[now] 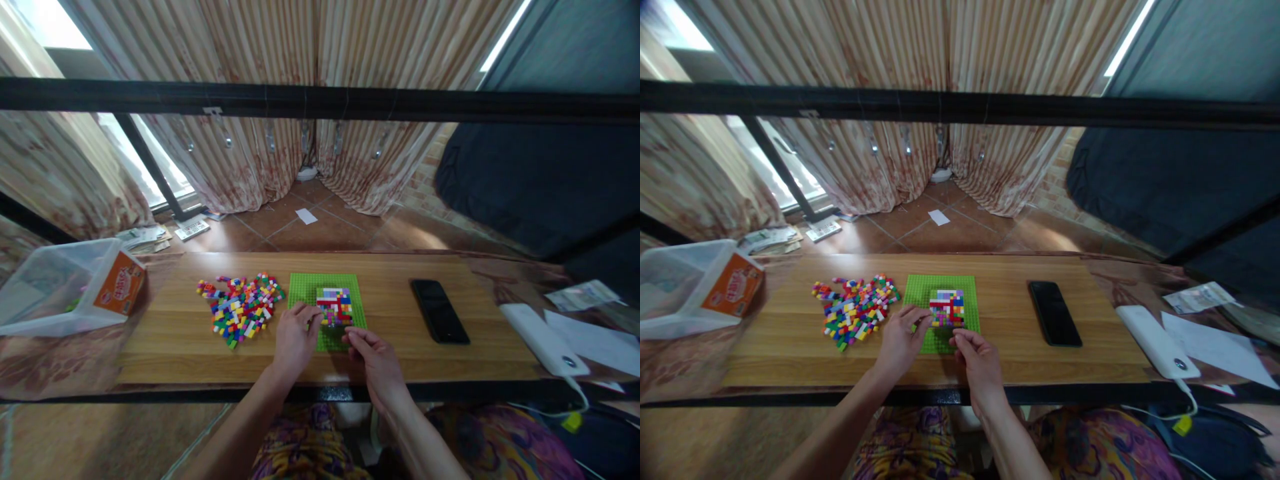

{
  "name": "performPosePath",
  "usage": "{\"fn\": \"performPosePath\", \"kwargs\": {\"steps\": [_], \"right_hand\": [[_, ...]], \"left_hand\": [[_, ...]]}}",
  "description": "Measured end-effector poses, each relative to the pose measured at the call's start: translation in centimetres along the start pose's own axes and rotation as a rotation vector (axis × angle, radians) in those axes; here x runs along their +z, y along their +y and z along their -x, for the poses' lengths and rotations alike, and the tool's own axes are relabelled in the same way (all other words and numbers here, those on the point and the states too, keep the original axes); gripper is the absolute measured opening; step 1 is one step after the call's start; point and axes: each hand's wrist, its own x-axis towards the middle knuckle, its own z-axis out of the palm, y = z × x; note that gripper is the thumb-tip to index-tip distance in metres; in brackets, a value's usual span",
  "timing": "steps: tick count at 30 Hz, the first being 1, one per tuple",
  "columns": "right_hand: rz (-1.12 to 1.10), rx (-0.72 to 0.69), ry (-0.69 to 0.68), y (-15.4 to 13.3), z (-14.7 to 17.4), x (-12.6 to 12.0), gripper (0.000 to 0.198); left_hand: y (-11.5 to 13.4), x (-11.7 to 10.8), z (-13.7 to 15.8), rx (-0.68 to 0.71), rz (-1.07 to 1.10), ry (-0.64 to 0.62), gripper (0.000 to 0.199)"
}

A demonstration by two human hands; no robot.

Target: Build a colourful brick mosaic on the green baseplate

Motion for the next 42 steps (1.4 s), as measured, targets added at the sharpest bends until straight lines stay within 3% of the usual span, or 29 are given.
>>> {"fn": "performPosePath", "kwargs": {"steps": [9,13,19,23,27,36,42], "right_hand": [[0.048,-0.075,0.020,-0.7,-1.2,-0.9,0.043],[0.124,-0.166,-0.006,-1.2,-2.0,-0.9,0.038],[0.542,-0.533,-0.005,-2.4,-3.8,-0.6,0.028],[0.818,-0.784,0.024,-2.7,-5.6,0.5,0.033],[0.903,-0.771,-0.017,-2.1,-7.4,1.8,0.043],[0.884,-0.677,-0.072,-0.6,-8.8,2.3,0.048],[0.896,-0.745,-0.109,-0.4,-8.8,2.2,0.043]], "left_hand": [[-1.2,0.5,-2.9,0.121,-0.122,-0.126,0.013],[-1.3,0.7,-3.2,0.123,-0.132,-0.106,0.010],[-1.4,1.6,-2.9,0.058,-0.034,0.009,0.006],[-1.8,2.3,-2.9,-0.037,0.150,0.040,0.026],[-2.2,2.7,-2.9,-0.131,0.253,-0.006,0.041],[-2.4,3.1,-3.0,-0.203,0.371,-0.029,0.046],[-1.8,3.2,-3.0,-0.265,0.397,-0.016,0.047]]}}
